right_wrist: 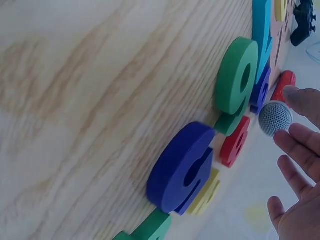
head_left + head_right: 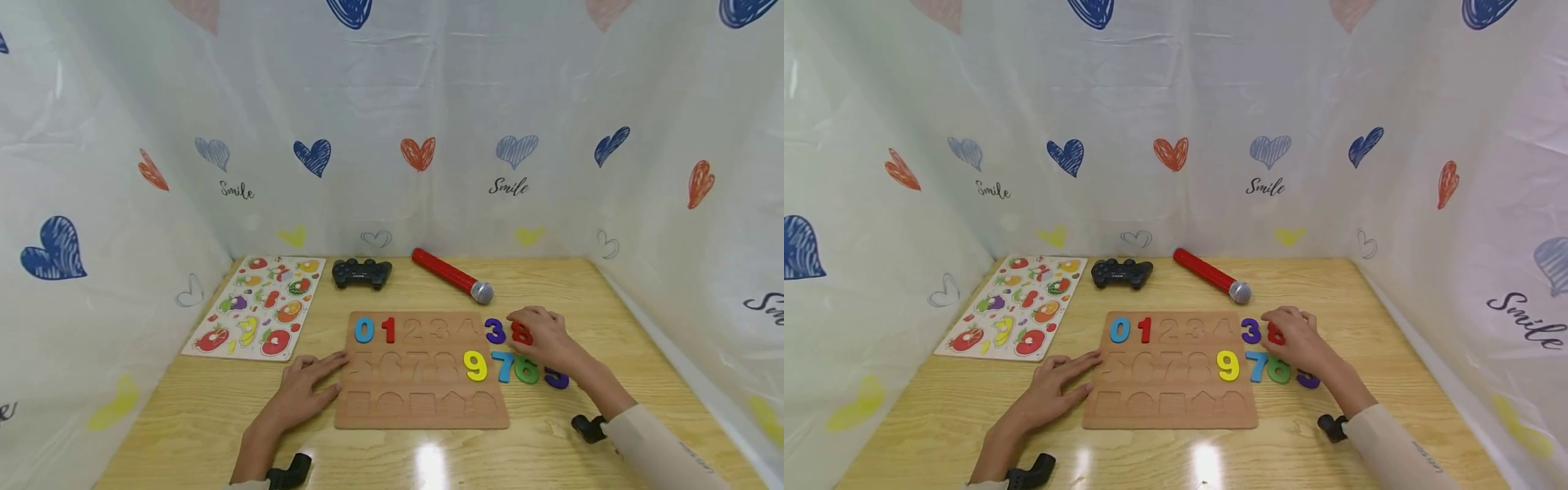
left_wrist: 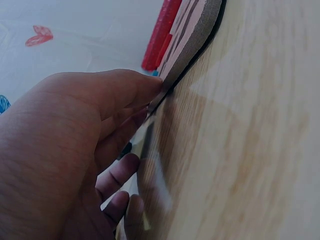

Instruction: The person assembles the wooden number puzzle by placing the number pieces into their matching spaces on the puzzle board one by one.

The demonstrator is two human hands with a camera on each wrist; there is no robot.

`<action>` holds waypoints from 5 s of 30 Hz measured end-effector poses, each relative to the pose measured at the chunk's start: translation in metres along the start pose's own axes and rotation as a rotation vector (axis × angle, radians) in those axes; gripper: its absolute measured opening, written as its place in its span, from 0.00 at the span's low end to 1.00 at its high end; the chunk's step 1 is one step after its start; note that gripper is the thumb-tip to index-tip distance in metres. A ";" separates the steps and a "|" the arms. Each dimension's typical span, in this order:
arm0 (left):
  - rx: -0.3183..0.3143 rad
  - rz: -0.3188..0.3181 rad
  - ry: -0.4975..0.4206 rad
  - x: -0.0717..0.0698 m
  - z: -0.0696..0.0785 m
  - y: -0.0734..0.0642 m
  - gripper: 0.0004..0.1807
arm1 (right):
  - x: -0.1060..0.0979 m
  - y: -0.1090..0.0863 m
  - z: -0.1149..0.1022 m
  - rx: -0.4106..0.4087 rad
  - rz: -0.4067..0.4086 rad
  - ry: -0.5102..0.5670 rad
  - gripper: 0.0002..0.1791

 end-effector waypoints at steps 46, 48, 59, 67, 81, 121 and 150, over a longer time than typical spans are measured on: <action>-0.042 -0.016 0.010 0.000 0.002 -0.001 0.27 | -0.009 -0.027 0.057 0.104 -0.019 -0.011 0.32; -0.040 -0.016 0.012 0.000 0.002 0.000 0.27 | -0.009 -0.028 0.059 0.112 -0.022 -0.014 0.32; -0.021 -0.002 0.008 0.000 0.001 0.000 0.27 | -0.006 -0.030 0.067 0.130 -0.041 0.006 0.30; -0.021 0.000 0.014 0.000 0.000 0.000 0.27 | -0.008 -0.029 0.066 0.126 -0.040 0.017 0.29; -0.026 0.000 0.011 0.001 -0.001 0.001 0.27 | -0.015 -0.029 0.059 0.122 -0.011 0.017 0.28; -0.010 -0.002 -0.020 0.000 -0.001 -0.001 0.27 | -0.020 -0.003 0.003 0.008 0.004 -0.041 0.28; -0.004 0.015 -0.018 0.000 -0.001 -0.001 0.27 | -0.004 0.020 -0.020 -0.062 -0.039 -0.018 0.28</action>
Point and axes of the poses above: each hand's wrist, its own y-axis towards the middle knuckle, its own x-axis out of the palm, z = x × y, the point moved 1 cm from there along y, towards the middle knuckle, and after that the axes turned 3 degrees about -z, right-handed, at the moved point
